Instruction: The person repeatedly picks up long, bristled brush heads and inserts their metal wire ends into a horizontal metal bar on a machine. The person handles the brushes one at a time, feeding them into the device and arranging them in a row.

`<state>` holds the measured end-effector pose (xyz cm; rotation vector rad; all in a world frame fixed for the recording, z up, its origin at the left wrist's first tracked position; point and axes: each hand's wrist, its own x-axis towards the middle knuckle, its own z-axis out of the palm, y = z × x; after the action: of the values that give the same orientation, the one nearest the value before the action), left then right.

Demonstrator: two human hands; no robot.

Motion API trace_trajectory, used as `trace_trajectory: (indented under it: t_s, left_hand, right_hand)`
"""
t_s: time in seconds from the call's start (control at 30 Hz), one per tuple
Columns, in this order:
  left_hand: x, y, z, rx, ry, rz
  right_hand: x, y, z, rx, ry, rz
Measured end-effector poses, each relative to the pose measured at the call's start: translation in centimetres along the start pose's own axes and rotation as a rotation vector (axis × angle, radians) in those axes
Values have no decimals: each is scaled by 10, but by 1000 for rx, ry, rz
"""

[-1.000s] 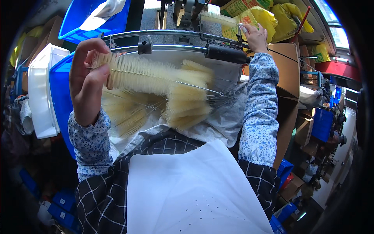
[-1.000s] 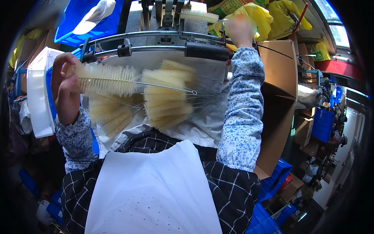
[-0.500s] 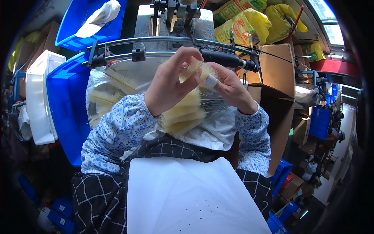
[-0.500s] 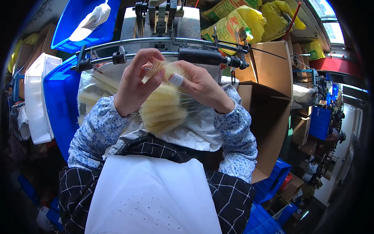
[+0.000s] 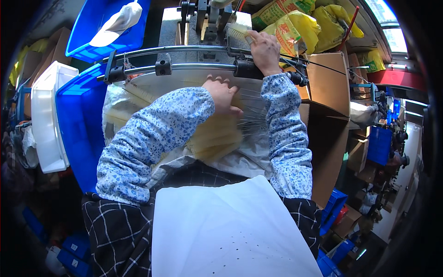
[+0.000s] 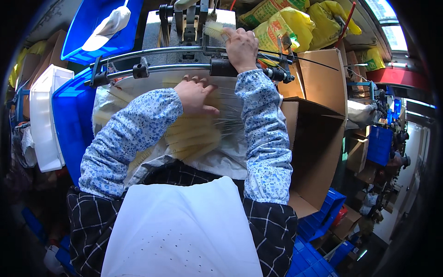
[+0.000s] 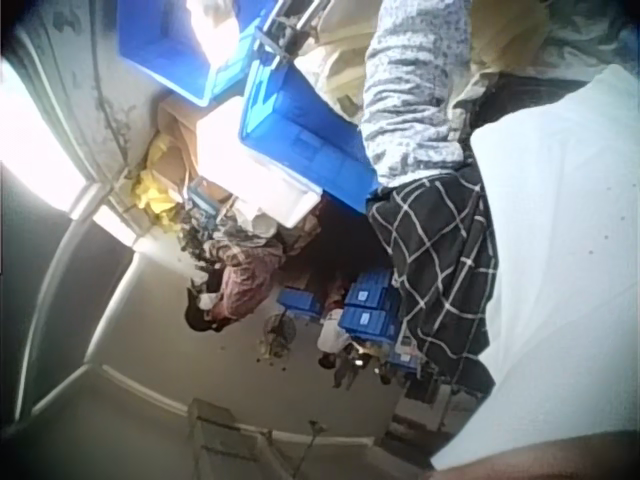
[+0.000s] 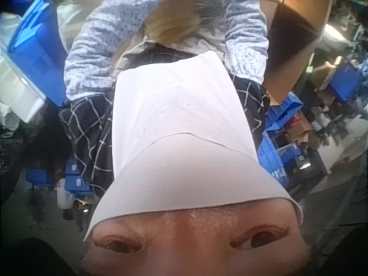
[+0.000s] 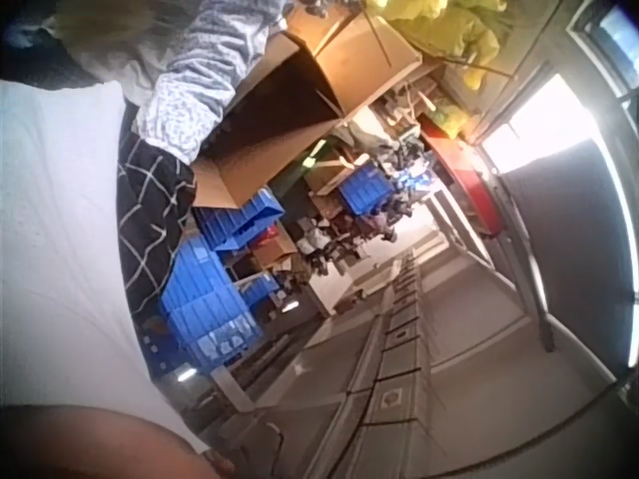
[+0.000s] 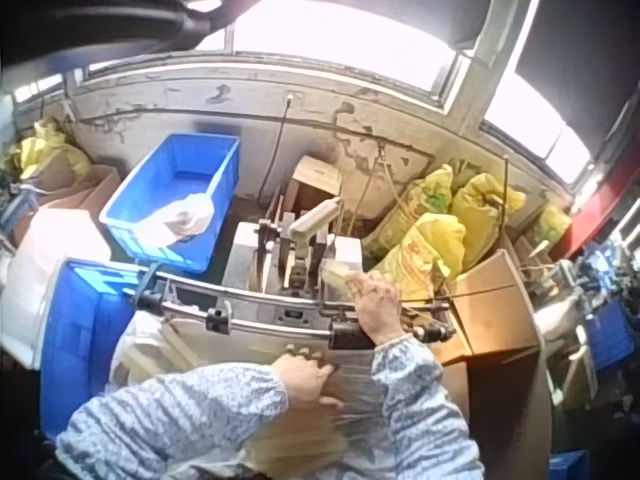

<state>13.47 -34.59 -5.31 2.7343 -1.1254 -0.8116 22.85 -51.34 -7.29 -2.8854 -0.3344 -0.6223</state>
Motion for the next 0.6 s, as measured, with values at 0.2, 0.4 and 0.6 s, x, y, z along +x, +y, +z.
trace_trajectory:
  t_s: [0.2, 0.4, 0.6]
  left_hand:
    - [-16, 5, 26, -183, -172, -79]
    - [-53, 2, 30, -254, 98, 25]
    - [-126, -5, -4, -204, 481, 44]
  right_hand:
    - [-1, -1, -5, 28, 11, -54]
    - [10, 13, 6, 14, -15, -89]
    - [22, 20, 27, -53, -66, -161]
